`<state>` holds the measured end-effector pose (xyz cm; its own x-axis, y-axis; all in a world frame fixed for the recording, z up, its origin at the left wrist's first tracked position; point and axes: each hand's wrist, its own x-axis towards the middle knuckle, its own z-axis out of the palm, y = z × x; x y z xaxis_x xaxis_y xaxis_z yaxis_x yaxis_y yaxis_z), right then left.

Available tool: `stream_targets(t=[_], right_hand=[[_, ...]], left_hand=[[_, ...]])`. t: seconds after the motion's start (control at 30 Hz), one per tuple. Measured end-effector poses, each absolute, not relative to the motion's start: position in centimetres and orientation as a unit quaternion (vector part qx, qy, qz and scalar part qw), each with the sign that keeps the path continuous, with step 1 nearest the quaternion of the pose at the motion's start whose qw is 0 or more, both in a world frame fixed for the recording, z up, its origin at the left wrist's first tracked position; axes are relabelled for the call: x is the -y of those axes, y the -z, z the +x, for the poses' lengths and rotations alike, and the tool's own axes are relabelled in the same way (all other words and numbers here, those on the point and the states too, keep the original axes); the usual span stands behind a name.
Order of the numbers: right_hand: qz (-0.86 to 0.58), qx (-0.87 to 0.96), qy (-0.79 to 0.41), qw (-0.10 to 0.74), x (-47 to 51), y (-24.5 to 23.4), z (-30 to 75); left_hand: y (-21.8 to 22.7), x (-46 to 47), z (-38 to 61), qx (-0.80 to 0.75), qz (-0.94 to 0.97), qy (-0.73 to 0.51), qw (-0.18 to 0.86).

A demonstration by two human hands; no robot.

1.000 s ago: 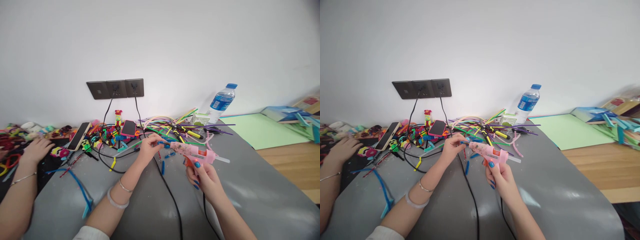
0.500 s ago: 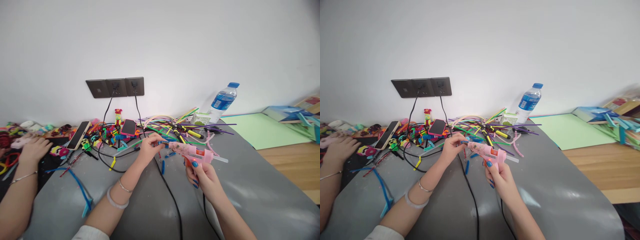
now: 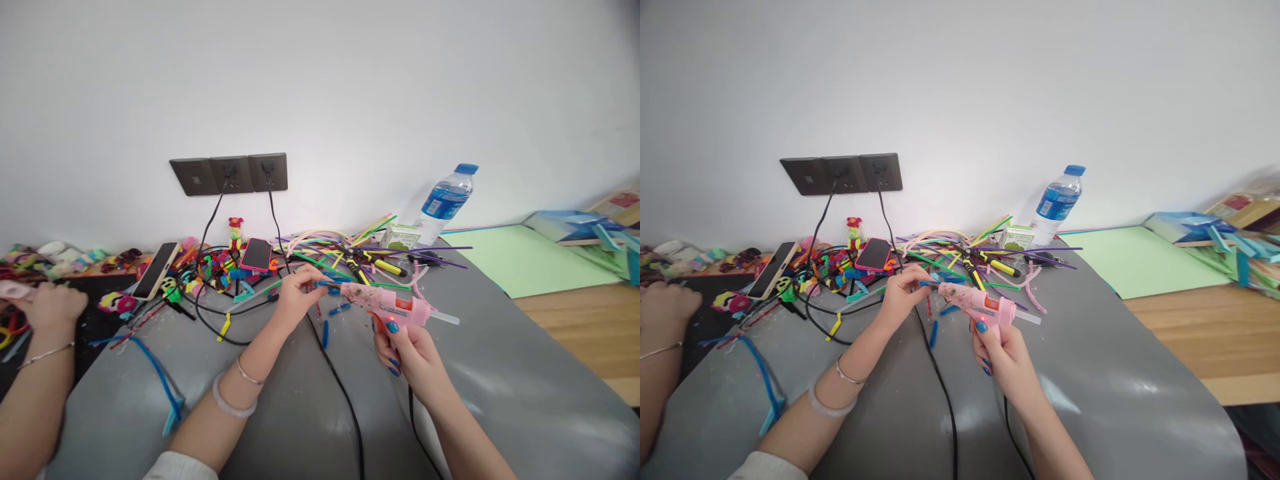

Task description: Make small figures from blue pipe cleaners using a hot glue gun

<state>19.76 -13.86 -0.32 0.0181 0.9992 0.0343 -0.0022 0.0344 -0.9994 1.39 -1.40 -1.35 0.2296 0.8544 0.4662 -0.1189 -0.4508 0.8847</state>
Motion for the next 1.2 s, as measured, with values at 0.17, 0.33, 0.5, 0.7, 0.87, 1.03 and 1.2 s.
stream_targets(t=[0.17,0.33,0.5,0.7,0.87,1.03,1.2], right_hand=[[-0.498,0.500,-0.482,0.519,13.9,0.2,20.0],[-0.502,0.498,-0.479,0.520,13.9,0.0,20.0],[-0.509,0.495,-0.477,0.518,14.0,-0.2,20.2],[-0.514,0.495,-0.477,0.512,14.0,-0.2,20.6],[-0.513,0.492,-0.476,0.518,14.1,0.7,21.0],[-0.516,0.493,-0.475,0.514,14.3,1.0,21.2],[-0.542,0.494,-0.464,0.497,14.4,0.5,21.4]], left_hand=[[1.4,1.3,1.3,-0.282,0.651,-0.553,0.437],[1.5,1.3,1.3,-0.283,0.653,-0.558,0.427],[1.3,1.3,1.2,-0.286,0.655,-0.564,0.414],[1.2,1.3,1.2,-0.291,0.657,-0.564,0.407],[1.2,1.3,1.2,-0.286,0.656,-0.567,0.408],[1.2,1.4,1.1,-0.278,0.657,-0.569,0.409],[1.1,1.4,1.1,-0.279,0.659,-0.571,0.402]])
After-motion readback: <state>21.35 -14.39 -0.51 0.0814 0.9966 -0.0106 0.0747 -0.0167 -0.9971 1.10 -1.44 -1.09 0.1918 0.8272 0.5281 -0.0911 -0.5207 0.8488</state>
